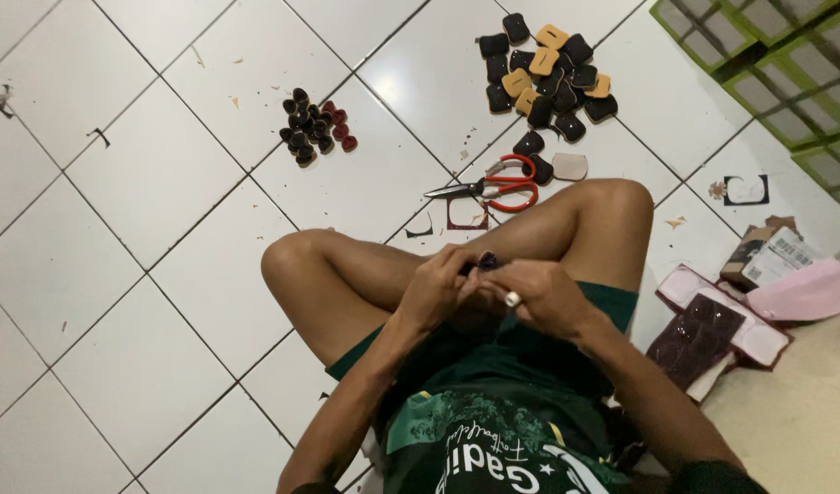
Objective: The person sits on the floor and repeatedly picks up small black and tan shoe parts, then rubs a white cylindrical object against the edges of each part. The person handles the parts one at a time, placing them back into a pile after treatment.
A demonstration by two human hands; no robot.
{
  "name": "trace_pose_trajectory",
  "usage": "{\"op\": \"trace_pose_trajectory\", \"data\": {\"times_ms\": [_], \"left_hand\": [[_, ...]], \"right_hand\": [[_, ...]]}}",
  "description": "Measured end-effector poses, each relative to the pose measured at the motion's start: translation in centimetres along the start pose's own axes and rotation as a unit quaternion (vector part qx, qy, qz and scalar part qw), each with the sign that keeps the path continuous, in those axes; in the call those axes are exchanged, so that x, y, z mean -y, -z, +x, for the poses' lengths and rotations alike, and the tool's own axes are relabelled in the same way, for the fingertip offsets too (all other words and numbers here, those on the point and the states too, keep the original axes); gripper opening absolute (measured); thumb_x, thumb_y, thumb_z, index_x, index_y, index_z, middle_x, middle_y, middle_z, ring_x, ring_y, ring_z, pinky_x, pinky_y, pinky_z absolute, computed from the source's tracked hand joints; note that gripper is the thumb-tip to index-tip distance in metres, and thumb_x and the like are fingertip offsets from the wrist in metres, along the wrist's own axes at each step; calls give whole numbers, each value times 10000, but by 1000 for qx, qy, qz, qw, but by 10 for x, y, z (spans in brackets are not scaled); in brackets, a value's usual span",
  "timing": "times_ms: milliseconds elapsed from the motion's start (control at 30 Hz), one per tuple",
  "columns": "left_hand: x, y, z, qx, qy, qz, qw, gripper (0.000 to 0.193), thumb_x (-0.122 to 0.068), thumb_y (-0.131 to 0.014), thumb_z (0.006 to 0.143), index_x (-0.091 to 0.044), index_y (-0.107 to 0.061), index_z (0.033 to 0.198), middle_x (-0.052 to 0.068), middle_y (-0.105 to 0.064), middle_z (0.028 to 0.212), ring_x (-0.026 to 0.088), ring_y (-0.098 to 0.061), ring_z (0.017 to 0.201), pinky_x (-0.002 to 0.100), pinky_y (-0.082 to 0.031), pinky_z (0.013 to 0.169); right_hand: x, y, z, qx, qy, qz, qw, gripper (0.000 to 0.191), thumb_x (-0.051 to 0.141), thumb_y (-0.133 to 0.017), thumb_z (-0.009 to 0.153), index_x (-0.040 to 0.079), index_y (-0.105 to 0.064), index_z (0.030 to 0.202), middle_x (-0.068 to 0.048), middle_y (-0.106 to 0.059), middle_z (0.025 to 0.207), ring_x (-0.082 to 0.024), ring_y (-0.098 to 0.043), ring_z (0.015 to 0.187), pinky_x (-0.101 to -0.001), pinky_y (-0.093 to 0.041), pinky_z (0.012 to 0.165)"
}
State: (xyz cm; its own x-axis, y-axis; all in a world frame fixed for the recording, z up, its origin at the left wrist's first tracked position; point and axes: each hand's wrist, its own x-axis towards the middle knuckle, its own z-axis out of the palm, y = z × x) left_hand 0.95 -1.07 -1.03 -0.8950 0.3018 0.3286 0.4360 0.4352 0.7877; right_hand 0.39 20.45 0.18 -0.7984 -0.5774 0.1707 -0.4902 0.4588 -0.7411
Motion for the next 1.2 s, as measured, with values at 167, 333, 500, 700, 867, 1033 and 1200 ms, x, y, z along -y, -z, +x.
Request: {"op": "trace_pose_trajectory", "data": {"times_ms": [167, 333, 500, 700, 867, 1033, 1200], "left_hand": [[-23, -11, -21, -36, 21, -96, 995, 240, -61, -777, 843, 6, -659, 1041, 147, -695, 997, 257, -725, 825, 339, -609, 727], [3, -4, -16, -120, 237, -213, 940, 195, -78, -729, 904, 16, -644, 1052, 83, -727, 971, 134, -723, 861, 280, -601, 764], [3, -3, -34, 211, 279, -208, 913, 266, -70, -749, 895, 26, -729, 1143, 59, -718, 918, 134, -673, 836, 294, -562, 762], [-20, 23, -37, 162, 233, -649, 706, 742, -49, -724, 879, -79, -456, 1570, 13, -682, 956, 122, -693, 858, 238, -551, 805], [-9, 10, -3, -101, 279, -404, 865, 709, -50, -729, 927, -81, -449, 1578, 45, -730, 1001, 79, -680, 852, 227, -572, 792], [-8, 3, 1, -110, 253, -190, 942, 634, -69, -733, 925, -156, -529, 1519, 118, -786, 1030, 142, -764, 857, 288, -622, 750], [-18, 10, 2, -99, 102, -37, 989, 653, -67, -722, 939, -168, -497, 1543, 196, -732, 1055, 316, -740, 924, 391, -590, 793]], "right_hand": [[-14, 22, 21, -17, -19, 55, 998, 95, 92, -670, 915, 40, -679, 995, -130, -662, 862, -311, -639, 809, -397, -521, 720], [23, -23, 13, -145, 85, 72, 983, 121, 124, -670, 984, 11, -628, 972, -268, -587, 1069, -351, -601, 914, -409, -487, 770], [-7, -23, 8, 10, -81, 43, 996, 238, 257, -694, 987, 51, -659, 871, -94, -600, 765, -221, -568, 646, -371, -468, 615], [-52, -53, 13, -142, -276, 472, 825, 359, 371, -562, 1131, 69, -502, 946, 24, -443, 745, -86, -426, 634, -255, -328, 499], [-23, -91, -16, -201, -173, 450, 853, 240, 246, -513, 1074, 37, -514, 1192, -28, -587, 941, -135, -538, 788, -285, -474, 724], [12, -70, -13, -126, -157, 116, 973, 260, 153, -577, 996, 52, -542, 1233, -97, -674, 973, -209, -694, 802, -340, -566, 719], [28, -25, 8, -180, -49, -24, 982, 393, 12, -703, 889, 73, -672, 1276, -179, -630, 1066, -283, -672, 885, -378, -578, 742]]}}
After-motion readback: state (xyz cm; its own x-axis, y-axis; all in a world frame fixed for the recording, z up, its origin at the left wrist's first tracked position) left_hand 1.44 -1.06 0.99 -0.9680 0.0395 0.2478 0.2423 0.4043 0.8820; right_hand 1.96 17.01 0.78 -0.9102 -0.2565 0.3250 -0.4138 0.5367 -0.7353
